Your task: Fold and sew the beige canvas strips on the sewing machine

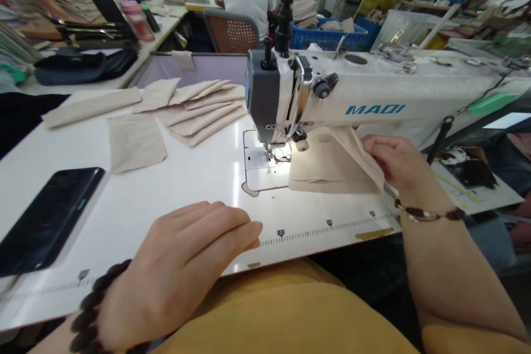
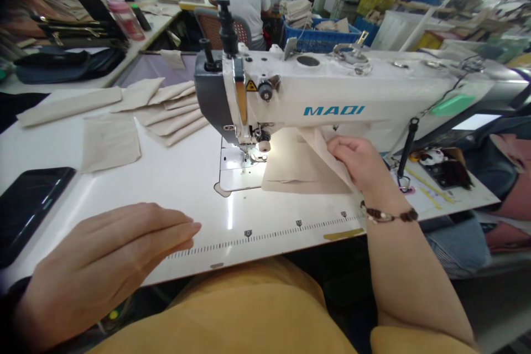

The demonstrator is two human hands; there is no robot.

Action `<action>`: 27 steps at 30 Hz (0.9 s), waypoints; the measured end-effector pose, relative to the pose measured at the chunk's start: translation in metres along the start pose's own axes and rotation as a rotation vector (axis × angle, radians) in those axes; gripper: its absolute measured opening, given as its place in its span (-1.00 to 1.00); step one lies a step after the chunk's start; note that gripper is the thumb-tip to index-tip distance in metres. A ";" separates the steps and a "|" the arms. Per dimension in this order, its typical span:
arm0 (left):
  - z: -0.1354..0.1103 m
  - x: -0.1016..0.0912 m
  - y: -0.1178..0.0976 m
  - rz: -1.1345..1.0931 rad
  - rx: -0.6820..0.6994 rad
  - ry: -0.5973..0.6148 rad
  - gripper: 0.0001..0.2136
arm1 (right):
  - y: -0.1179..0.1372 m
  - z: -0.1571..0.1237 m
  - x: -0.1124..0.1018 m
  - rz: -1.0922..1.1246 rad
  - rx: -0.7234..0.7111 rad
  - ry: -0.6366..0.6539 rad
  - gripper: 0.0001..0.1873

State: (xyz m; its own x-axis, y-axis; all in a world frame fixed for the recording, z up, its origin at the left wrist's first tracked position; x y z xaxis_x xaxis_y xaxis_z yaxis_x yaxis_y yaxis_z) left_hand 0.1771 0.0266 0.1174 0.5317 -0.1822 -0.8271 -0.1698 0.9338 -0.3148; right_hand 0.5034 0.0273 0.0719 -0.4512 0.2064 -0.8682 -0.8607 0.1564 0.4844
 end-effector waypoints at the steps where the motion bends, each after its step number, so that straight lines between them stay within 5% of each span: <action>1: 0.000 0.005 0.004 0.017 -0.024 -0.011 -0.89 | 0.011 -0.012 -0.005 0.043 -0.050 -0.038 -0.77; 5: 0.003 0.040 0.019 -0.002 -0.102 -0.014 -0.77 | 0.065 -0.061 0.018 0.112 -0.285 0.233 -0.79; 8: 0.009 0.072 0.019 -0.060 -0.050 0.103 -0.67 | 0.093 -0.084 0.051 0.222 -0.324 0.409 -0.81; 12: 0.006 0.093 0.012 -0.182 0.050 0.296 -0.83 | 0.104 -0.096 0.077 0.354 -0.367 0.517 -0.81; 18: -0.035 0.071 0.031 -0.163 -0.154 0.243 -0.74 | 0.073 -0.095 0.063 0.170 -0.506 0.339 -0.66; 24: -0.074 0.053 0.044 -0.167 -0.377 0.112 -0.71 | 0.047 -0.101 0.067 -0.057 -0.653 0.575 -0.20; 27: -0.077 0.052 0.045 -0.152 -0.415 0.050 -0.73 | 0.054 -0.100 0.076 -0.119 -0.668 0.517 -0.25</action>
State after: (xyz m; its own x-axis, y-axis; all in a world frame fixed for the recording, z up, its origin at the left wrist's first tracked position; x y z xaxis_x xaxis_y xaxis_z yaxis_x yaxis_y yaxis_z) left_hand 0.1332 0.0358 0.0248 0.5377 -0.3323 -0.7749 -0.4163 0.6946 -0.5867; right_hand 0.3992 -0.0448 0.0215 -0.2602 -0.2679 -0.9276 -0.7943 -0.4868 0.3634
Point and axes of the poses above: each hand's wrist, its own z-axis towards the middle knuckle, its own x-axis out of the palm, y = z × x, the point moved 4 cm from there along z, towards the middle knuckle, and after that the axes turned 10 degrees about -z, right-handed, at the moved point
